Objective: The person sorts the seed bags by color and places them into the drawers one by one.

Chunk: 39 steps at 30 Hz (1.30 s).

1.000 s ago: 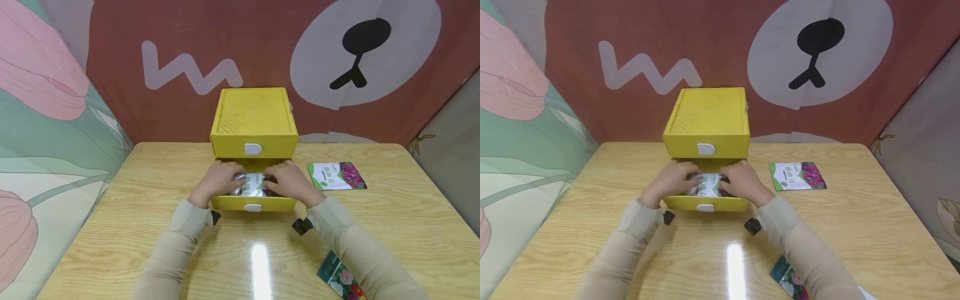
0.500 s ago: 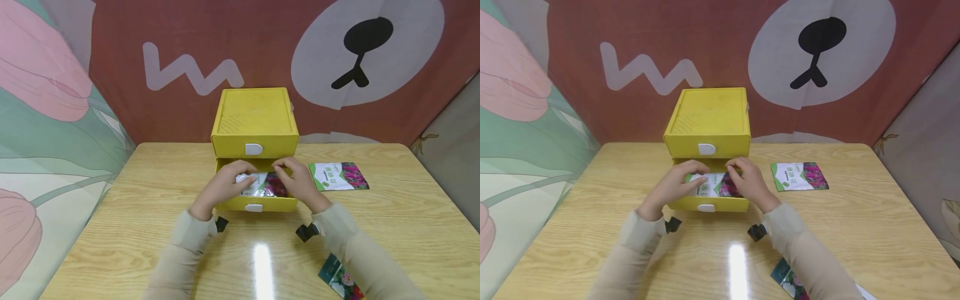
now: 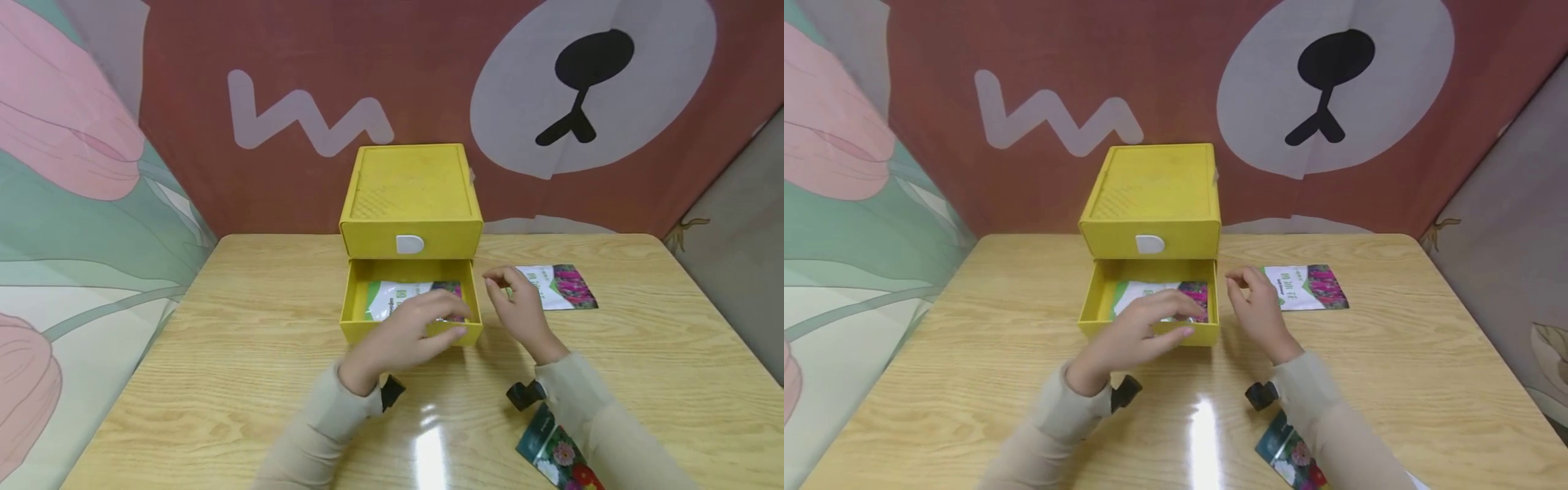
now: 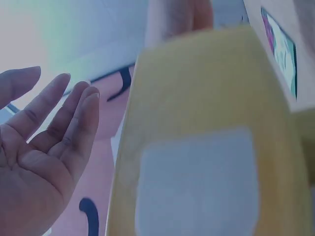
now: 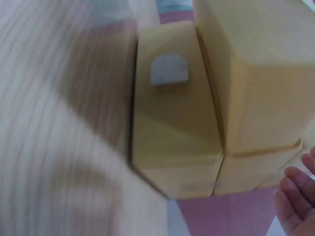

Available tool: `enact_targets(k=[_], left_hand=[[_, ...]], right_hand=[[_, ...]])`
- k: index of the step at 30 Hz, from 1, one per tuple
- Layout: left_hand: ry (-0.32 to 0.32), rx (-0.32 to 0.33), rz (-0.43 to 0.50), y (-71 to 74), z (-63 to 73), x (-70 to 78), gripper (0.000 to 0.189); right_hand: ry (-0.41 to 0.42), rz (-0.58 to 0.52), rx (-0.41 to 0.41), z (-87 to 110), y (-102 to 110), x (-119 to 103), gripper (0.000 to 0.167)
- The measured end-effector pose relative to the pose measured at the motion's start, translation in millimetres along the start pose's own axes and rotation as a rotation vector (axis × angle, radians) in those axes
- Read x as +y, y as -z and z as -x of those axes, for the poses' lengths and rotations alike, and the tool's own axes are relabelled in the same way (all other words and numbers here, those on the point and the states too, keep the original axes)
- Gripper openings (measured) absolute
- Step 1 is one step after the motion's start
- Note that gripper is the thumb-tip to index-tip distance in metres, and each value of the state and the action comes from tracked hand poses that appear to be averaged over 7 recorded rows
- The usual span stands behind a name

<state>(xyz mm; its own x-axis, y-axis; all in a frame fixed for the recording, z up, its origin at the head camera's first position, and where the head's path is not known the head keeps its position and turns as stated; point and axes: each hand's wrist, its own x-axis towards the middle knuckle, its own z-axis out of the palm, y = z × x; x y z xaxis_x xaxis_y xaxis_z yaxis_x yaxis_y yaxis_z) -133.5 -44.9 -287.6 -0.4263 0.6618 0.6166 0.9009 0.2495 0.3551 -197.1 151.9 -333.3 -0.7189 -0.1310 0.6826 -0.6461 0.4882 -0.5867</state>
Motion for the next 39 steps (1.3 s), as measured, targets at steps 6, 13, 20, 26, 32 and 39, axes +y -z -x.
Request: enact_targets(k=[6, 13, 20, 26, 32, 39], left_hand=[[-0.009, -0.106, 0.021, -21.2, -9.1, 7.9, 0.019], [0.106, -0.218, 0.057, -48.7, -22.5, 14.6, 0.028], [0.195, -0.240, 0.116, -77.4, -34.3, 5.5, 0.037], [0.347, -0.235, 0.189, -104.2, -43.6, -10.7, 0.048], [0.494, -0.179, 0.298, -128.1, -50.6, -28.6, 0.052], [0.735, -0.028, 0.397, -149.4, -56.4, -46.6, 0.062]], right_hand=[[-0.146, 0.031, -0.074, 6.0, 13, 20, 0.018], [-0.222, 0.058, -0.102, 8.6, 26, 35, 0.020], [-0.260, 0.100, -0.147, 12.5, 39, 47, 0.021], [-0.310, 0.109, -0.195, 14.6, 49, 60, 0.024], [-0.381, 0.120, -0.223, 16.8, 57, 73, 0.028], [-0.454, 0.142, -0.229, 16.4, 66, 88, 0.031]])
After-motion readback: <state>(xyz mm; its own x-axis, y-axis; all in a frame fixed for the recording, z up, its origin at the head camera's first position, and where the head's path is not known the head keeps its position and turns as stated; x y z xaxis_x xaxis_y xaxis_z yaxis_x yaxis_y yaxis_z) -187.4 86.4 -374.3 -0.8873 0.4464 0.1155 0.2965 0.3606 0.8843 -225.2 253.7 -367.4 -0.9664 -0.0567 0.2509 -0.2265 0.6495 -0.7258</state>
